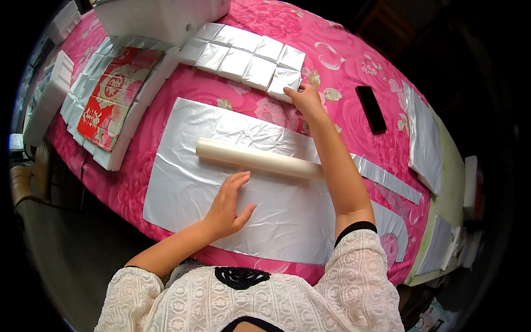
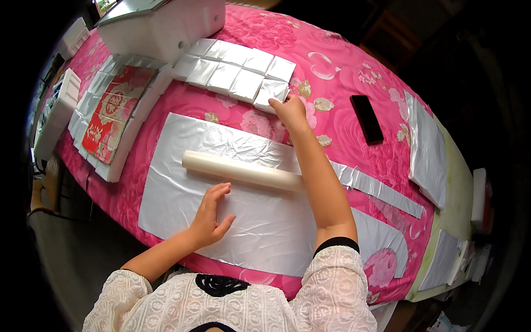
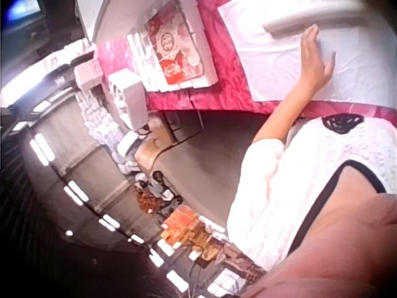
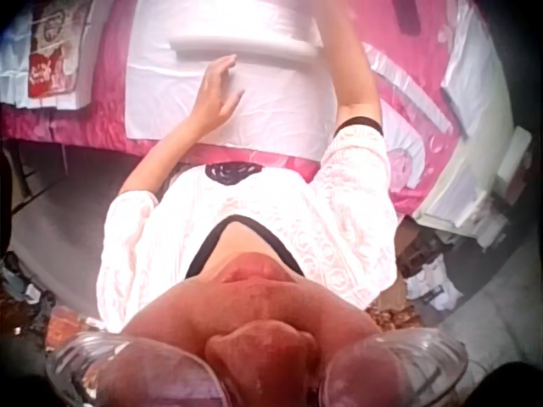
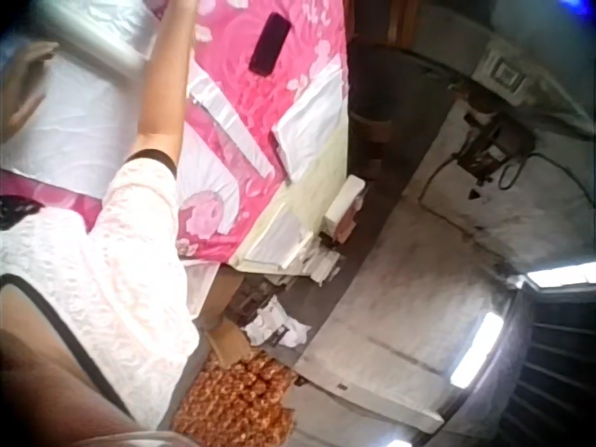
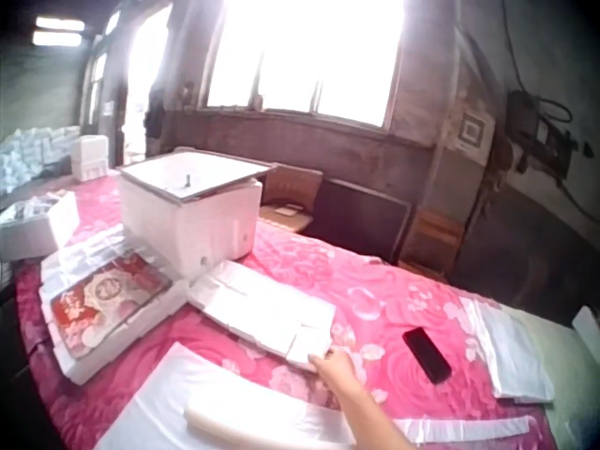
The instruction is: The person wraps small rectangular items in clear plastic film on a pink floral tablecloth. They unroll the film, place an item, fold the film around it, and set the wrapped package aside. The process is repeated multiple times with items stacked on the table.
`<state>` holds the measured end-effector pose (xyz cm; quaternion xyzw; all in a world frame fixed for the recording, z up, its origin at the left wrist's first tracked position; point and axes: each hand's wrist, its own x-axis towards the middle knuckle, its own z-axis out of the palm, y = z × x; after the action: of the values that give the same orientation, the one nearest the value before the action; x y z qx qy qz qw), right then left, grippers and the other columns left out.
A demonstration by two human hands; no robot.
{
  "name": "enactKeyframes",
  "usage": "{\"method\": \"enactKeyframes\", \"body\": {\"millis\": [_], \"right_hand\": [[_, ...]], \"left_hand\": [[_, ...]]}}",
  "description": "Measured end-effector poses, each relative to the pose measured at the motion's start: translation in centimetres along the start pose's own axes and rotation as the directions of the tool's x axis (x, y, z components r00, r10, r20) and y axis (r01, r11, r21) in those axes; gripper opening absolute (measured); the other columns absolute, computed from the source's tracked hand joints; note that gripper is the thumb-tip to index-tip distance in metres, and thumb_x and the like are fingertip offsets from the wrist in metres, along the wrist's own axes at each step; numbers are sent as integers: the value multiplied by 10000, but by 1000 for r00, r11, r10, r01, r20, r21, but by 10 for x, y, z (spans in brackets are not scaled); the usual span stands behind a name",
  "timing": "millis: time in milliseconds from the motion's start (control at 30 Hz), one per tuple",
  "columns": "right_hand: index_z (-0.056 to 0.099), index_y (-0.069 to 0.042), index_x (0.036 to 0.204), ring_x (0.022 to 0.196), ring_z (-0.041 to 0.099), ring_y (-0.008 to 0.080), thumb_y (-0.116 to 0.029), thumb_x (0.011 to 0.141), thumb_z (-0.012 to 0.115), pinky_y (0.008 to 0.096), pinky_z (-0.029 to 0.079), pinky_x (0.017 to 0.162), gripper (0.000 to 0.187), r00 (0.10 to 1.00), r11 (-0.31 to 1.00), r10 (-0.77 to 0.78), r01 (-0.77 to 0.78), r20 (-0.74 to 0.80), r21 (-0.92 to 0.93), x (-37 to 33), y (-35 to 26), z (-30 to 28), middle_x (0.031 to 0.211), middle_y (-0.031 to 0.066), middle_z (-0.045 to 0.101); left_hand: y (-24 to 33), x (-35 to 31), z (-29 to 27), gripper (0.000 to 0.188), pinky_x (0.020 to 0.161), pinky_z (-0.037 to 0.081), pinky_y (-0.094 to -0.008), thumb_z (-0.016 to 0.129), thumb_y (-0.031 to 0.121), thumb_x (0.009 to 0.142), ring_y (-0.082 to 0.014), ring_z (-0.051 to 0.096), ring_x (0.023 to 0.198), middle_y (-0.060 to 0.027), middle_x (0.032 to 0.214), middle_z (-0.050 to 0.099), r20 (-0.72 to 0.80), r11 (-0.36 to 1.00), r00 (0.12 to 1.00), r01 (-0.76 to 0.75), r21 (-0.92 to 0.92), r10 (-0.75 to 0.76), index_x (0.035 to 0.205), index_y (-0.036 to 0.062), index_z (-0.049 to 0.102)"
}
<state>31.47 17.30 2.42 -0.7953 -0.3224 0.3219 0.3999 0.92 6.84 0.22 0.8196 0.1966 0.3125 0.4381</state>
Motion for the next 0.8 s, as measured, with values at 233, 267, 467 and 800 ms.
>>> {"method": "enactKeyframes", "body": {"millis": [233,267,467,800], "right_hand": [[395,34,1274,1035,528,324,-310,607,798,390,439,877,852,921,870,-367,289,-133,-399,-20,23,3,1109,191,554],[356,33,1309,1064,510,329,-308,604,799,393,431,895,899,922,865,-359,271,-145,-422,-18,20,5,1135,195,542],[290,52,1356,1140,474,342,-292,586,798,385,386,966,985,909,843,-333,167,-251,-511,-12,1,23,1220,219,510],[107,-17,1432,1198,388,367,-336,521,812,434,292,1017,1195,938,910,-168,29,-304,-414,-2,0,29,1246,185,496]], "left_hand": [[2,0,1,637,992,347,-410,656,69,739,-372,420,1171,-202,1298,401,13,999,1000,-20,32,20,1291,10,343],[2,2,0,637,991,349,-411,656,69,738,-371,421,1170,-202,1297,403,14,999,1000,-23,41,23,1290,10,344],[3,0,1,636,991,350,-408,651,38,724,-370,421,1175,-204,1300,404,12,997,999,-31,75,30,1283,11,349],[5,2,2,619,989,360,-408,650,32,716,-371,429,1171,-204,1294,411,21,995,999,-41,89,39,1268,12,369]]}}
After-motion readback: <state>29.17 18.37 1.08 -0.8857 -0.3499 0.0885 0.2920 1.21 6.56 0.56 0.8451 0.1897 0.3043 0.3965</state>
